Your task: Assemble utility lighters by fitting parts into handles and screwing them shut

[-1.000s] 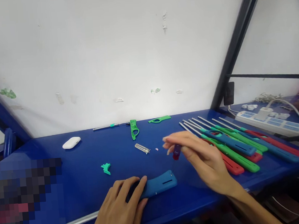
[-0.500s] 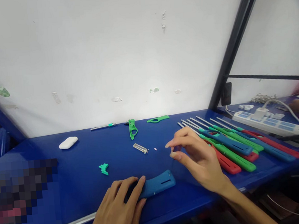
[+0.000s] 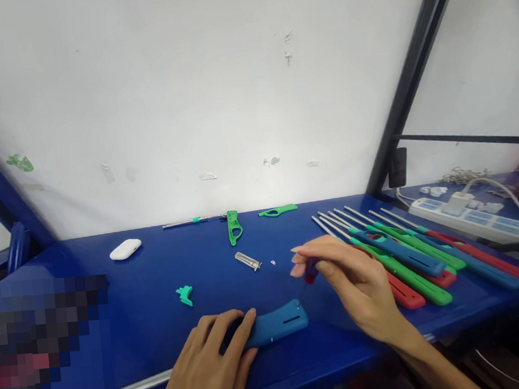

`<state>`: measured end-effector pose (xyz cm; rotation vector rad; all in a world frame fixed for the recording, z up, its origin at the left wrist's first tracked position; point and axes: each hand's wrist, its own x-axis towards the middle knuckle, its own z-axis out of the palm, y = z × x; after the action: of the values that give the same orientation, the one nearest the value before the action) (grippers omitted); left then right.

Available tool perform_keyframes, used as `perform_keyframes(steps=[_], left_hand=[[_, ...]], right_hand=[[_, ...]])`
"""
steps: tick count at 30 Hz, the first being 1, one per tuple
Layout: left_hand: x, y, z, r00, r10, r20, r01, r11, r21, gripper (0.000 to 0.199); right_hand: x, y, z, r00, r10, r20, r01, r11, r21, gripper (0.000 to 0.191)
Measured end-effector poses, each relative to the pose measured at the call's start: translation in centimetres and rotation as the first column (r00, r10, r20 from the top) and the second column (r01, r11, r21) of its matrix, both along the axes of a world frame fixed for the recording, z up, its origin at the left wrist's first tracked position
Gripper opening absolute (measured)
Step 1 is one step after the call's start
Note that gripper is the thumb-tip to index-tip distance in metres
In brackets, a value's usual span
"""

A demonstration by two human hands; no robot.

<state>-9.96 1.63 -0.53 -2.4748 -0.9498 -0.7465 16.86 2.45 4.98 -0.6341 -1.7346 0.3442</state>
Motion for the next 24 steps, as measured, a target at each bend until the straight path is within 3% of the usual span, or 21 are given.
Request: perform_keyframes(steps=[4,9,11,13,18,22,24], left_hand=[[0.0,0.1,0.0,1.0,-0.003,0.003,0.003,1.0,0.006,0.041],[-0.5,0.5,-0.2,1.0,-0.015,-0.025,0.015,0.999,0.031,0.042],[-0.6,0.6,-0.3,0.999,-0.019,-0.025,0.02,0.999,0.039,0.042],[-0.6,0.7,-0.4,1.0,-0.019,-0.021,0.02,0.999,0.041,0.042],[-0.6,0.8,-0.9,1.0,-0.006,0.002,0.006,1.0,0.019,0.041],[-0.5,1.0,-0.9,1.0,-0.013,-0.001,0.013,1.0,0.019,0.041],[-0.4,1.1,-0.8,1.0,-0.011,-0.007,0.011,0.999,0.04,0.04]], right_hand=[[-0.1,0.0,-0.2,0.998,-0.049,-0.041,0.051,0.997,0.055,0.024],[-0.2,0.0,-0.4,0.999,0.015,-0.052,-0.015,1.0,0.003,0.032],[-0.2,0.0,-0.4,0.996,-0.027,-0.085,0.028,0.999,0.019,0.027],[-0.2,0.0,-0.3,0.996,-0.074,-0.043,0.075,0.997,0.032,0.025],[-0.5,0.0,-0.2,0.999,0.023,-0.036,-0.024,1.0,-0.012,0.032],[-0.5,0.1,-0.2,0.997,-0.071,-0.039,0.073,0.995,0.065,0.018],[-0.5,0.0,-0.2,0.999,-0.054,0.005,0.054,0.997,0.056,0.024]])
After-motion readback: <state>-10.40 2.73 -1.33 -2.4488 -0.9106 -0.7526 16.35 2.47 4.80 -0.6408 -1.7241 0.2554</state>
